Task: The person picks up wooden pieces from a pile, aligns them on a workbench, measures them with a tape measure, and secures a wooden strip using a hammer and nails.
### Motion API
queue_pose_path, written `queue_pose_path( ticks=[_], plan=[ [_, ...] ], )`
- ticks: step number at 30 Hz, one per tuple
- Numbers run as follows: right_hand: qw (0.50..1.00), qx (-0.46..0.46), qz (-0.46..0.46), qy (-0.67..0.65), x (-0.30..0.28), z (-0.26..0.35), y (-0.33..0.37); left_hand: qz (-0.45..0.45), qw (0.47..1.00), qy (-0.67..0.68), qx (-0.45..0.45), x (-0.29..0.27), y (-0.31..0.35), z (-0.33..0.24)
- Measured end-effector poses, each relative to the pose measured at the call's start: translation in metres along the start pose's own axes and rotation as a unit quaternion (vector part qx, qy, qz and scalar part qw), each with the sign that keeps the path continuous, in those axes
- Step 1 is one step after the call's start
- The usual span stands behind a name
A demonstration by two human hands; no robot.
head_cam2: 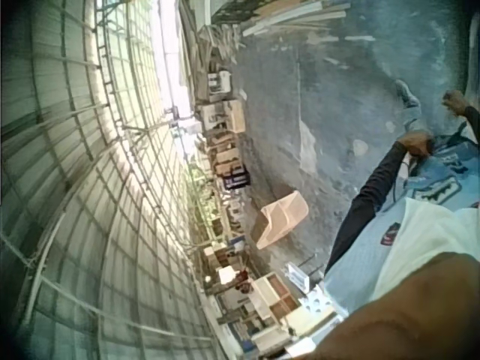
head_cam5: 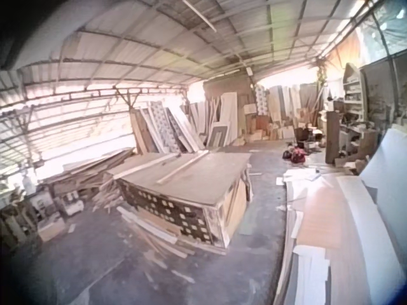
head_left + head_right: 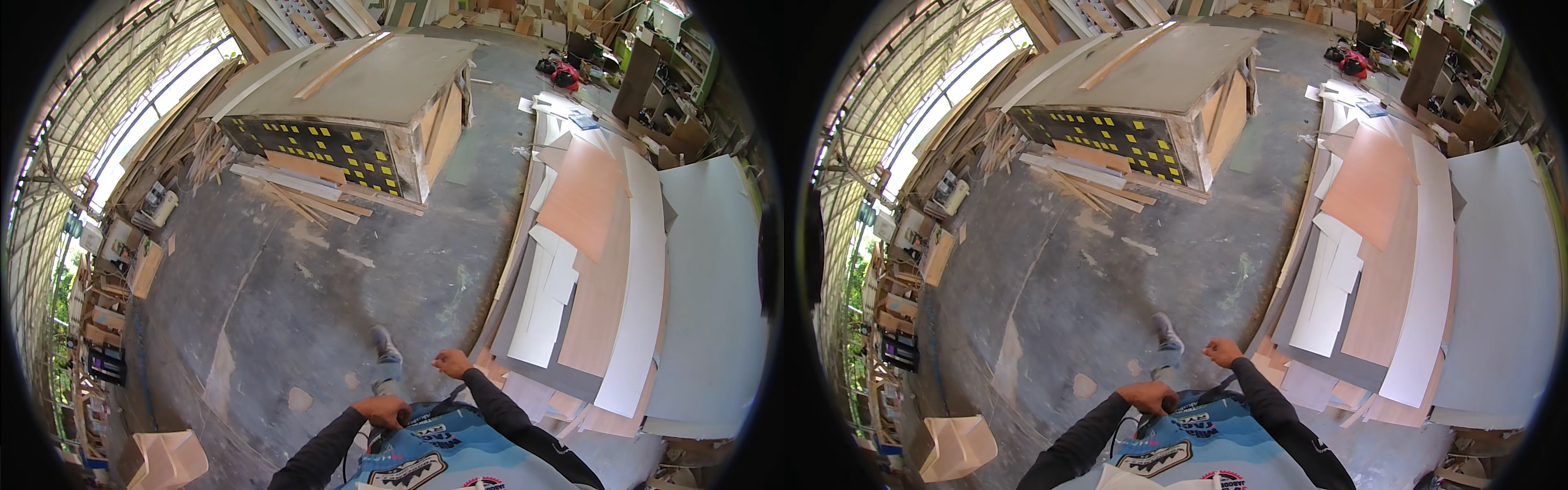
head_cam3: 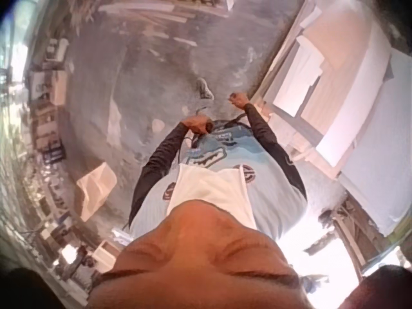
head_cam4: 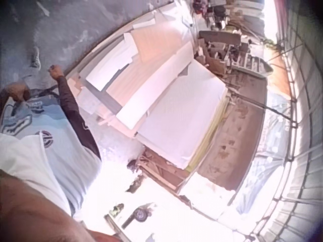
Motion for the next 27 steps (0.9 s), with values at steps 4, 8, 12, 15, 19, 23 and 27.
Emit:
queue_pose_path(
  ticks=[4,8,12,15,19,23,27],
  plan=[
    [0.986,0.055,-0.090,0.131,-0.042,-0.059,-0.061,0.006,0.999,-0.003,0.032,-0.113,0.004,0.003],
    [0.941,0.204,-0.257,0.078,-0.102,-0.139,-0.058,0.090,0.992,-0.076,0.050,-0.215,-0.007,0.000],
    [0.819,0.285,-0.416,-0.273,-0.126,-0.142,-0.037,0.168,0.976,-0.101,0.092,-0.288,-0.027,-0.009],
    [0.810,0.306,-0.454,-0.210,-0.126,-0.130,-0.017,0.252,0.956,-0.109,0.099,-0.327,-0.053,-0.017],
    [0.760,0.409,-0.436,-0.256,-0.052,-0.189,0.008,0.367,0.917,-0.134,0.075,-0.369,-0.104,-0.030],
    [0.739,0.527,-0.322,-0.269,-0.035,-0.189,-0.023,0.367,0.914,-0.162,0.057,-0.434,-0.161,-0.030],
    [0.755,0.552,-0.272,-0.227,-0.002,-0.294,-0.043,0.325,0.942,-0.087,-0.004,-0.512,-0.243,-0.079]
  ],
)
Point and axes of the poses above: each hand's wrist, its own y-axis away from the middle knuckle, its own x-axis out of the palm, z = x × y, the point moved 9 cm from there along -y, towards the middle knuckle, and after that the axes turned 5 degrees about y, right-handed, at the moved point
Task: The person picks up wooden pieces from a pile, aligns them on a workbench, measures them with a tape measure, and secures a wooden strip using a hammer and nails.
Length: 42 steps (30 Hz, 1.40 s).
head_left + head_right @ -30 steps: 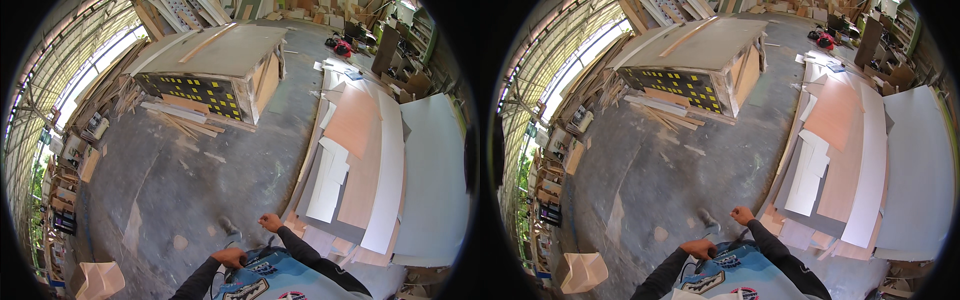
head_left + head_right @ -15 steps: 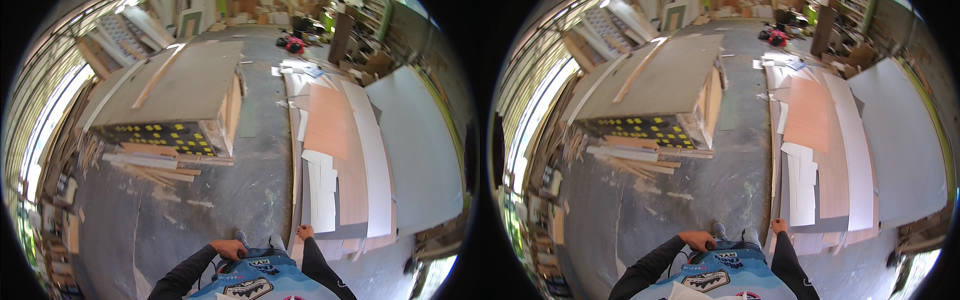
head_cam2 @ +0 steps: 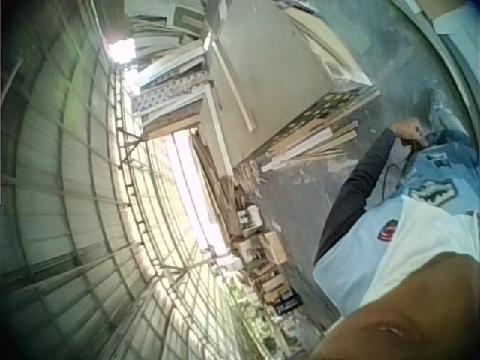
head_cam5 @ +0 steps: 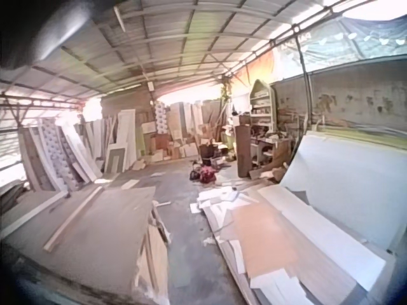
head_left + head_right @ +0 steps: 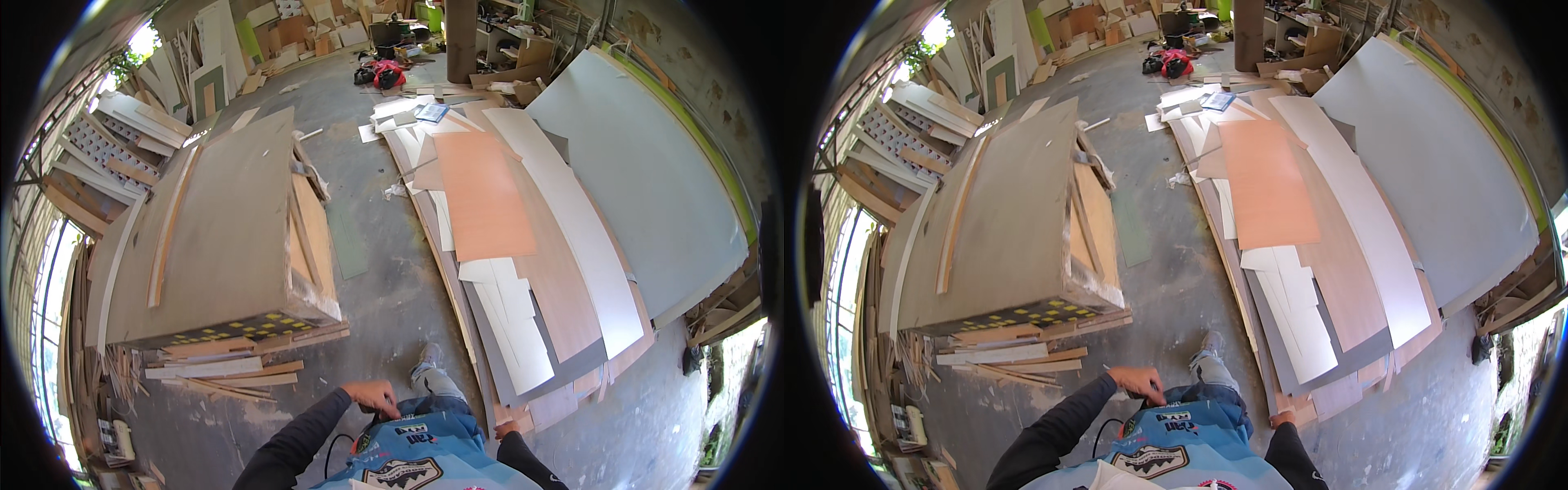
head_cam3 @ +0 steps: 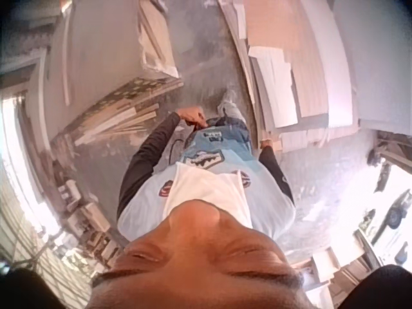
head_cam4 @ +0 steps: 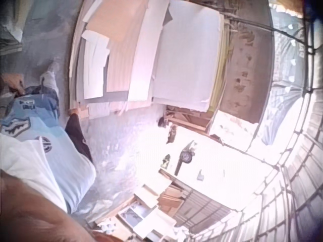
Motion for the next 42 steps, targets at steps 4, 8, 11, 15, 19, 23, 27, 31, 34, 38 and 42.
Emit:
queue_pose_path(
  ticks=[4,8,11,15,19,23,27,31,34,38,42],
  plan=[
    [0.994,-0.066,-0.080,-0.016,-0.058,0.138,-0.054,-0.174,0.973,0.152,-0.014,-0.146,0.029,-0.029],
    [0.967,-0.193,-0.160,-0.034,-0.168,0.360,-0.032,-0.345,0.871,0.337,0.092,-0.280,0.083,-0.005],
    [0.950,-0.227,-0.168,-0.131,-0.227,0.452,-0.051,-0.394,0.786,0.441,0.179,-0.372,0.100,0.006],
    [0.918,-0.231,-0.178,-0.267,-0.260,0.538,-0.057,-0.565,0.726,0.369,0.131,-0.479,0.157,0.025],
    [0.918,-0.140,-0.115,-0.354,-0.240,0.532,-0.094,-0.725,0.629,0.266,0.087,-0.590,0.222,0.101],
    [0.880,-0.003,-0.046,-0.473,-0.188,0.475,-0.137,-0.827,0.538,0.160,-0.038,-0.639,0.283,0.205],
    [0.828,0.132,-0.041,-0.543,-0.169,0.426,-0.169,-0.842,0.501,-0.147,-0.137,-0.623,0.351,0.239],
    [0.796,0.190,-0.081,-0.568,-0.161,0.370,-0.234,-0.834,0.496,0.035,-0.241,-0.602,0.324,0.195],
    [0.773,0.170,-0.098,-0.604,-0.167,0.356,-0.314,-0.828,0.493,0.055,-0.261,-0.578,0.326,0.149],
    [0.765,0.159,-0.134,-0.610,-0.186,0.324,-0.429,-0.824,0.491,0.040,-0.280,-0.582,0.334,0.138],
    [0.724,0.151,-0.176,-0.650,-0.215,0.305,-0.523,-0.815,0.482,0.002,-0.323,-0.607,0.305,0.121]
  ],
)
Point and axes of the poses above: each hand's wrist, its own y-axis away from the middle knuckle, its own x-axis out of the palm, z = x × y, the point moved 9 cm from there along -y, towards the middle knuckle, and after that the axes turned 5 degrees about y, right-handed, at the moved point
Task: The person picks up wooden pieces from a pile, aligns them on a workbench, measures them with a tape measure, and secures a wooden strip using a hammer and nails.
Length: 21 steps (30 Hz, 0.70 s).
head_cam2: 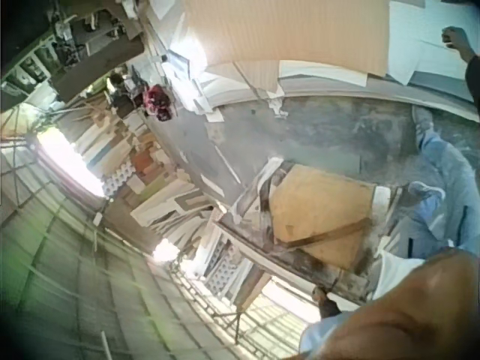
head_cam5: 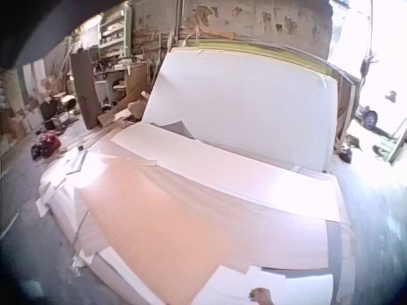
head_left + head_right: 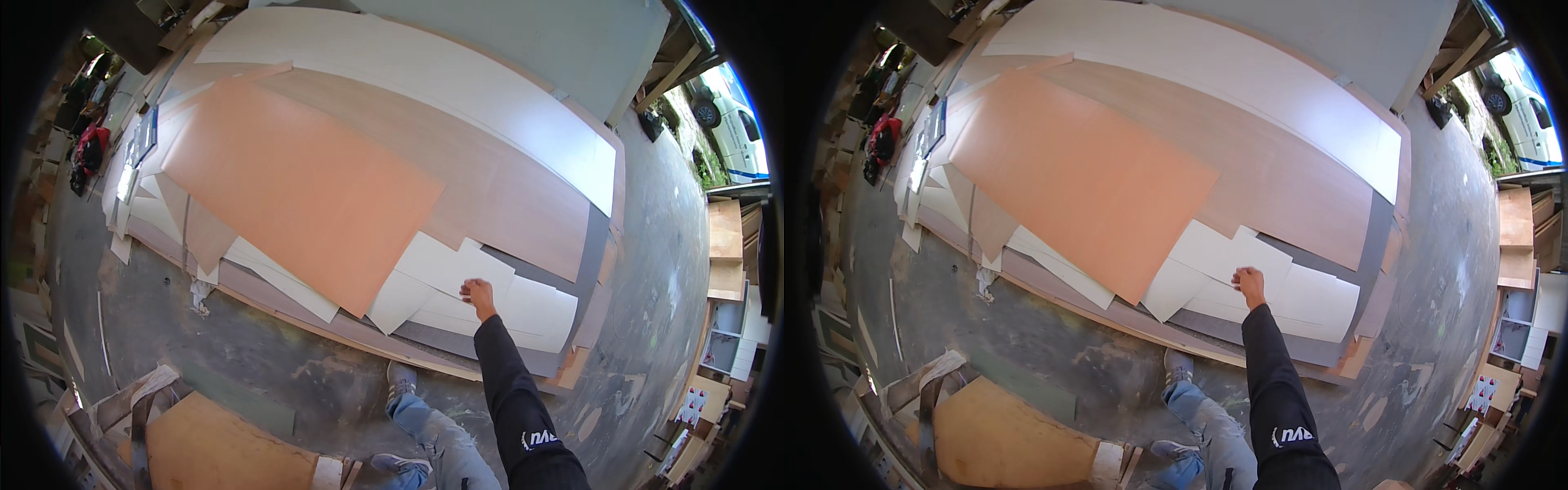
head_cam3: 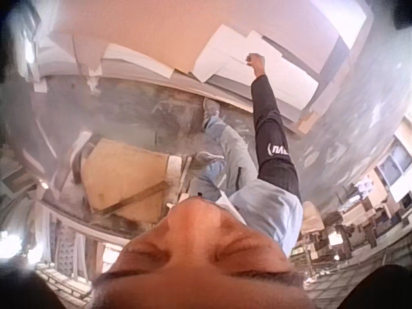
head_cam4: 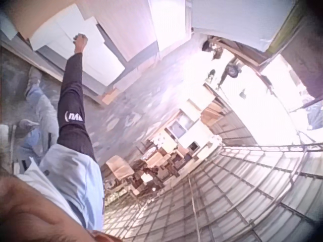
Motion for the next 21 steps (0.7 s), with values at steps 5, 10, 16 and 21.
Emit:
queue_pose_path(
  ticks=[5,10,16,21],
  plan=[
    [0.997,-0.053,-0.049,-0.029,0.010,0.030,-0.075,0.001,0.998,-0.064,0.013,0.038,0.024,-0.057],
    [0.996,-0.032,-0.063,-0.061,0.040,0.047,-0.100,-0.006,0.995,-0.100,0.012,0.055,0.035,-0.072],
    [0.981,-0.034,-0.193,0.004,0.026,0.045,-0.122,-0.001,0.993,-0.120,0.009,0.076,0.025,-0.080],
    [0.991,-0.058,-0.087,-0.081,0.020,0.067,-0.116,-0.001,0.992,-0.128,0.009,0.079,0.018,-0.087]
  ],
)
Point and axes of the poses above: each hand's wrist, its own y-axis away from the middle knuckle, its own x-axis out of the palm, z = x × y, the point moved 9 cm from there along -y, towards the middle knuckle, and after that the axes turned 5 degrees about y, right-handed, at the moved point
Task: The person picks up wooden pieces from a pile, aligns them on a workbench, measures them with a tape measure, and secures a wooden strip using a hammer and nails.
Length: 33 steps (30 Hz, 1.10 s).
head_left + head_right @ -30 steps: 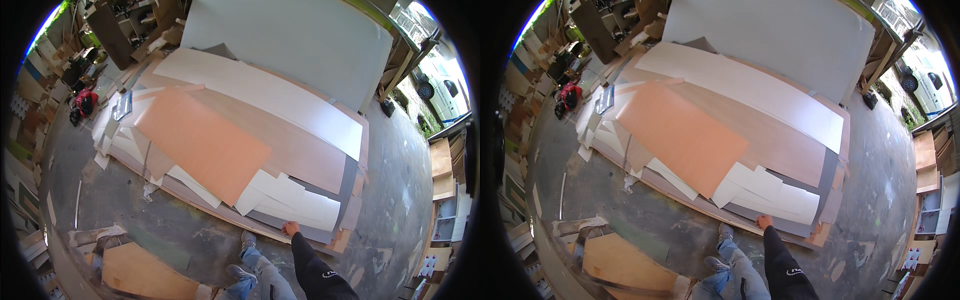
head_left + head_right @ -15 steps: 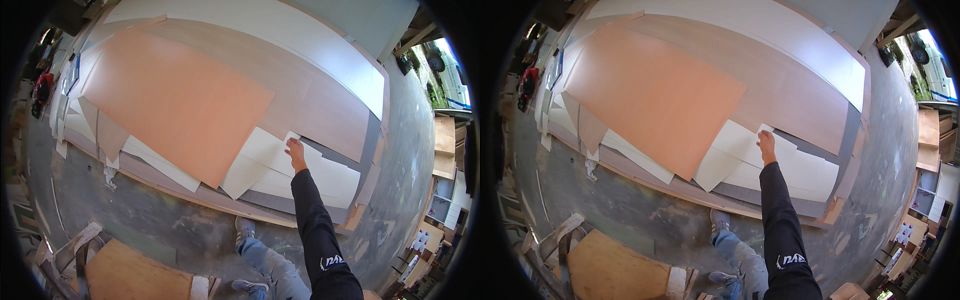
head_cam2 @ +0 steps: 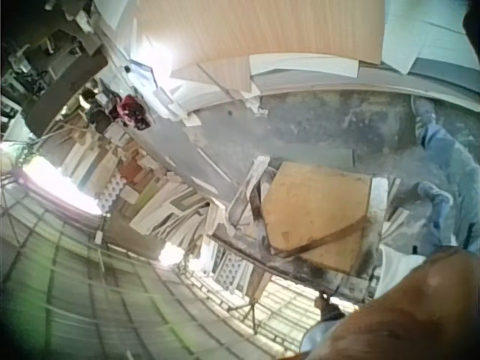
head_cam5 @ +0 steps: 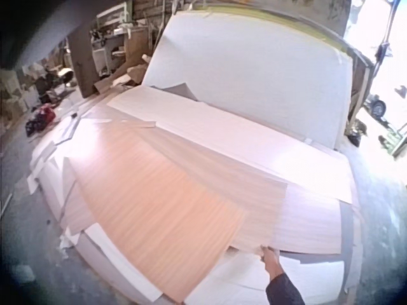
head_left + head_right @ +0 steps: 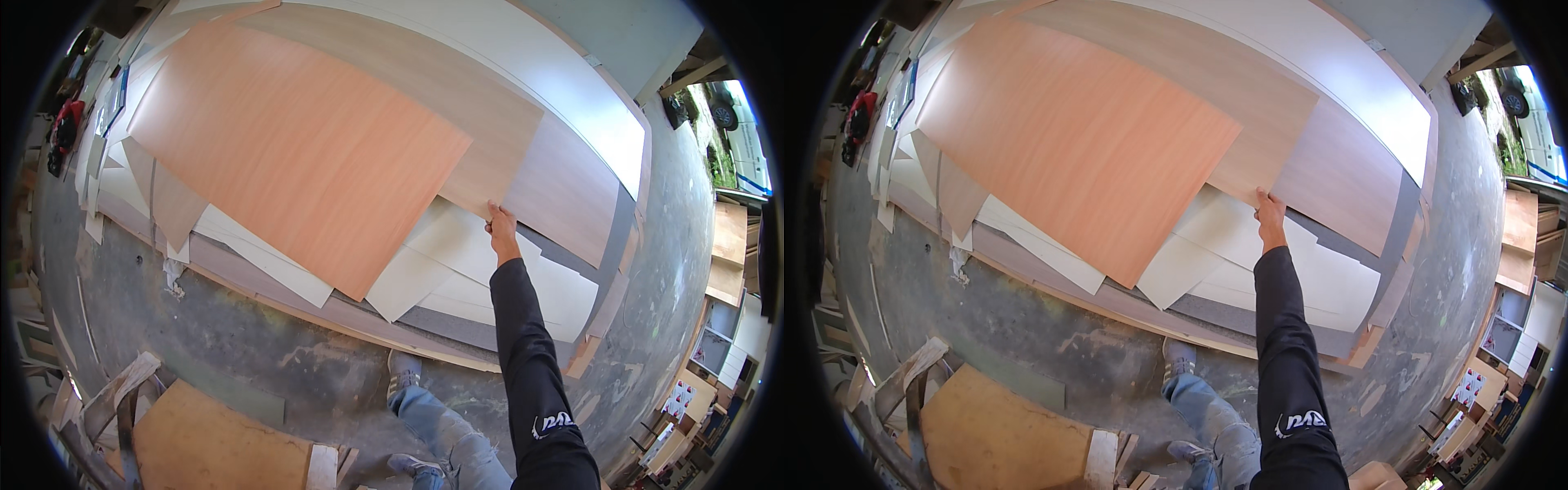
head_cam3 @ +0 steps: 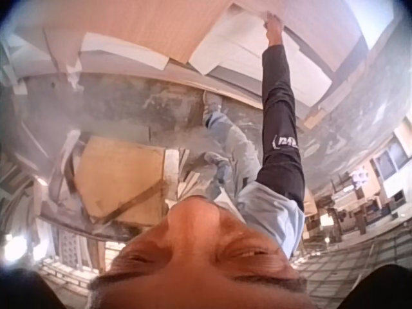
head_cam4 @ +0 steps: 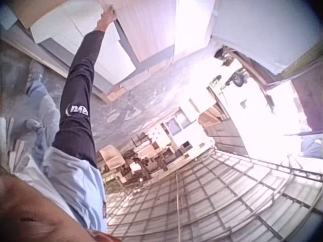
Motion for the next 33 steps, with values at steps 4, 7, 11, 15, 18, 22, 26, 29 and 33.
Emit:
queue_pose_path(
  ticks=[4,7,11,15,18,22,26,29,33],
  plan=[
    [0.987,-0.088,0.043,0.126,-0.009,0.062,0.031,0.005,1.000,0.004,-0.001,0.006,0.005,-0.007],
    [0.984,-0.147,0.050,0.083,-0.028,0.101,0.083,0.011,1.000,0.009,-0.006,0.003,0.004,-0.007],
    [0.986,-0.167,0.020,0.015,-0.088,0.159,0.161,0.024,0.999,0.019,-0.025,0.001,0.002,-0.001],
    [0.978,-0.190,-0.087,-0.027,-0.153,0.246,0.234,0.035,0.998,0.025,-0.054,-0.005,0.004,0.006],
    [0.963,-0.221,-0.152,0.011,-0.224,0.314,0.283,0.054,0.995,0.042,-0.069,-0.005,0.001,0.012],
    [0.960,-0.238,-0.143,-0.014,-0.294,0.416,0.377,0.077,0.990,0.053,-0.103,-0.004,0.008,0.028],
    [0.906,-0.326,-0.268,-0.010,-0.382,0.487,0.445,0.074,0.988,0.043,-0.130,-0.017,0.011,0.058],
    [0.791,-0.426,-0.431,0.087,-0.441,0.552,0.527,0.054,0.985,0.028,-0.159,-0.031,0.013,0.082],
    [0.733,-0.442,-0.512,-0.071,-0.487,0.613,0.625,0.055,0.984,0.059,-0.159,-0.039,0.003,0.114]
  ],
)
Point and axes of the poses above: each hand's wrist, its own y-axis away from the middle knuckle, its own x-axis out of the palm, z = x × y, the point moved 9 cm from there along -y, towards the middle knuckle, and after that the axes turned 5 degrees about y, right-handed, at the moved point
